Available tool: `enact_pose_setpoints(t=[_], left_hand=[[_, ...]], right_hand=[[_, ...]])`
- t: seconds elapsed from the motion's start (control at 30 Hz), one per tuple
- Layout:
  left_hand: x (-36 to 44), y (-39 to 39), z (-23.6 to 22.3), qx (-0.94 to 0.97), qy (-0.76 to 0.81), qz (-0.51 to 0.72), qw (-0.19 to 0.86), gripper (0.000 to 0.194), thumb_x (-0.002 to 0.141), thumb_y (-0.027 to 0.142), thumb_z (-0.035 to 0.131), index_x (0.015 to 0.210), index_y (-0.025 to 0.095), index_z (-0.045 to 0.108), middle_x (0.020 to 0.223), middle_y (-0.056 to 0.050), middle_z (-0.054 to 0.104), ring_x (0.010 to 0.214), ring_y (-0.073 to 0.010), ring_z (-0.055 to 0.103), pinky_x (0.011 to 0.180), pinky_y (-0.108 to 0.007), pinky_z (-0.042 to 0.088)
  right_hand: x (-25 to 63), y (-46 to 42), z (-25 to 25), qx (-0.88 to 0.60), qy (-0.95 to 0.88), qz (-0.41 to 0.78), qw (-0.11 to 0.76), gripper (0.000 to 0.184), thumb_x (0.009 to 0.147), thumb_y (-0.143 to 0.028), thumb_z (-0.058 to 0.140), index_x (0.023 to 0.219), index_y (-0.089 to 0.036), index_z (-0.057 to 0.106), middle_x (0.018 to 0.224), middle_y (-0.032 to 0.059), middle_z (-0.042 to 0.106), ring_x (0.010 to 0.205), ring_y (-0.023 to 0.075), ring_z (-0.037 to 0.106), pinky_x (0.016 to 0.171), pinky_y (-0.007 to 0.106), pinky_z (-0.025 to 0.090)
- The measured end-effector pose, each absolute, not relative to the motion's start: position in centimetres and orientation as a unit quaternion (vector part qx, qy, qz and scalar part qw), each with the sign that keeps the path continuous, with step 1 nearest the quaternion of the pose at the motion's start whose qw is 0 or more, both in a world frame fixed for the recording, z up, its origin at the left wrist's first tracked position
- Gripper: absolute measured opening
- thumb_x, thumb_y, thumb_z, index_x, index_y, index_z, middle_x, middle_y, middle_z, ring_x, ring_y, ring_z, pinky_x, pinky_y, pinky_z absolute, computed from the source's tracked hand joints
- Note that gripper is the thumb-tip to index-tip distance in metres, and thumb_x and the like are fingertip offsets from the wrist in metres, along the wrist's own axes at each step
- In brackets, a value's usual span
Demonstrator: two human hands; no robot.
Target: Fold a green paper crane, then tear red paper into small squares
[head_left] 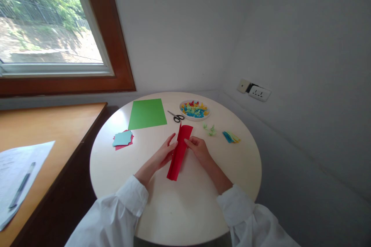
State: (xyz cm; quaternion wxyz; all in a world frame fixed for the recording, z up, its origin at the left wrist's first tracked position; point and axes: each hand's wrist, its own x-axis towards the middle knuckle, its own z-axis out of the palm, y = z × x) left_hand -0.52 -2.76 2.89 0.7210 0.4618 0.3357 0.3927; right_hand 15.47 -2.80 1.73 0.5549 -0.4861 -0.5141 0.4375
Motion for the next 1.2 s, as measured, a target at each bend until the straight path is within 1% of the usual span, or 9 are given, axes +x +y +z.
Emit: enact_pose_setpoints(t=[0.13,0.4,0.6,0.73,0.8,0.87,0.97,1.07,1.2], left_hand=[[-0.5,-3.2,3.1,0.465,0.360,0.348,0.730,0.084,0.076,0.032,0.065,0.144,0.028,0.016,0.115,-0.009,0.063,0.091,-0.0195,0.064,0.072,-0.030,0.051],[-2.4,-4.0,5.1,0.468,0.368,0.371,0.713,0.062,0.074,0.023,0.048,0.136,0.026,0.038,0.110,-0.006,0.066,0.084,-0.0241,0.066,0.066,-0.034,0.053],[-3.7,-4.2,5.2,0.457,0.411,0.366,0.699,0.050,0.075,0.024,0.054,0.125,0.021,0.049,0.105,-0.009,0.068,0.079,-0.0224,0.067,0.061,-0.031,0.053],[-4.4,-3.4,3.5,0.468,0.447,0.367,0.668,0.065,0.077,0.025,0.058,0.135,0.024,0.031,0.105,-0.011,0.066,0.078,-0.0213,0.067,0.065,-0.034,0.055],[-4.7,-3.0,2.7,0.509,0.482,0.363,0.614,0.076,0.079,0.026,0.056,0.141,0.026,0.014,0.097,-0.010,0.067,0.072,-0.0214,0.067,0.062,-0.036,0.054],[-4.8,-2.8,2.2,0.583,0.526,0.337,0.519,0.079,0.080,0.024,0.054,0.143,0.027,0.008,0.092,-0.009,0.066,0.070,-0.0217,0.066,0.060,-0.035,0.053],[-4.8,-2.8,1.8,0.714,0.582,0.255,0.293,0.074,0.077,0.022,0.054,0.143,0.024,0.020,0.100,-0.012,0.061,0.085,-0.0266,0.062,0.071,-0.039,0.051],[-4.5,-2.8,1.4,0.794,0.571,0.181,0.104,0.066,0.076,0.018,0.051,0.140,0.020,0.032,0.125,-0.019,0.048,0.113,-0.0344,0.048,0.090,-0.049,0.041],[-3.9,-2.5,0.4,0.864,0.489,0.117,0.036,0.058,0.076,0.009,0.043,0.134,0.013,0.042,0.143,-0.019,0.035,0.129,-0.0345,0.033,0.103,-0.052,0.027]], right_hand=[[15.3,-3.0,1.8,-0.486,-0.529,0.433,0.545,0.037,0.061,-0.050,0.067,0.050,-0.019,0.049,0.049,-0.0040,0.049,0.051,0.0112,0.043,0.054,0.026,0.036],[16.4,-3.0,1.2,-0.508,-0.538,0.407,0.536,0.040,0.062,-0.053,0.064,0.050,-0.020,0.045,0.048,-0.0054,0.043,0.050,0.0097,0.038,0.052,0.025,0.032],[16.8,-3.1,1.1,-0.528,-0.566,0.388,0.500,0.035,0.065,-0.048,0.062,0.051,-0.019,0.048,0.050,-0.0043,0.046,0.050,0.0108,0.040,0.051,0.026,0.033],[17.1,-2.9,0.8,-0.546,-0.584,0.359,0.483,0.027,0.065,-0.041,0.063,0.054,-0.018,0.054,0.060,-0.0008,0.056,0.059,0.0135,0.050,0.060,0.028,0.040],[17.2,-2.7,0.3,-0.557,-0.586,0.339,0.480,0.023,0.064,-0.038,0.064,0.056,-0.018,0.057,0.069,0.0013,0.060,0.066,0.0148,0.054,0.067,0.029,0.042],[17.3,-2.5,-0.2,-0.572,-0.584,0.323,0.477,0.019,0.064,-0.037,0.065,0.059,-0.019,0.059,0.077,0.0027,0.061,0.072,0.0157,0.056,0.071,0.030,0.044],[17.4,-2.3,-0.9,-0.594,-0.581,0.303,0.466,0.016,0.063,-0.034,0.067,0.062,-0.020,0.061,0.085,0.0042,0.062,0.078,0.0168,0.057,0.075,0.032,0.044],[17.5,-2.4,-1.0,-0.627,-0.608,0.244,0.422,0.013,0.066,-0.030,0.065,0.060,-0.020,0.061,0.092,0.0053,0.063,0.087,0.0186,0.057,0.083,0.036,0.041],[17.5,-2.5,-0.9,-0.663,-0.642,0.172,0.345,0.015,0.068,-0.026,0.064,0.056,-0.019,0.060,0.100,0.0064,0.064,0.097,0.0214,0.055,0.091,0.041,0.036]])
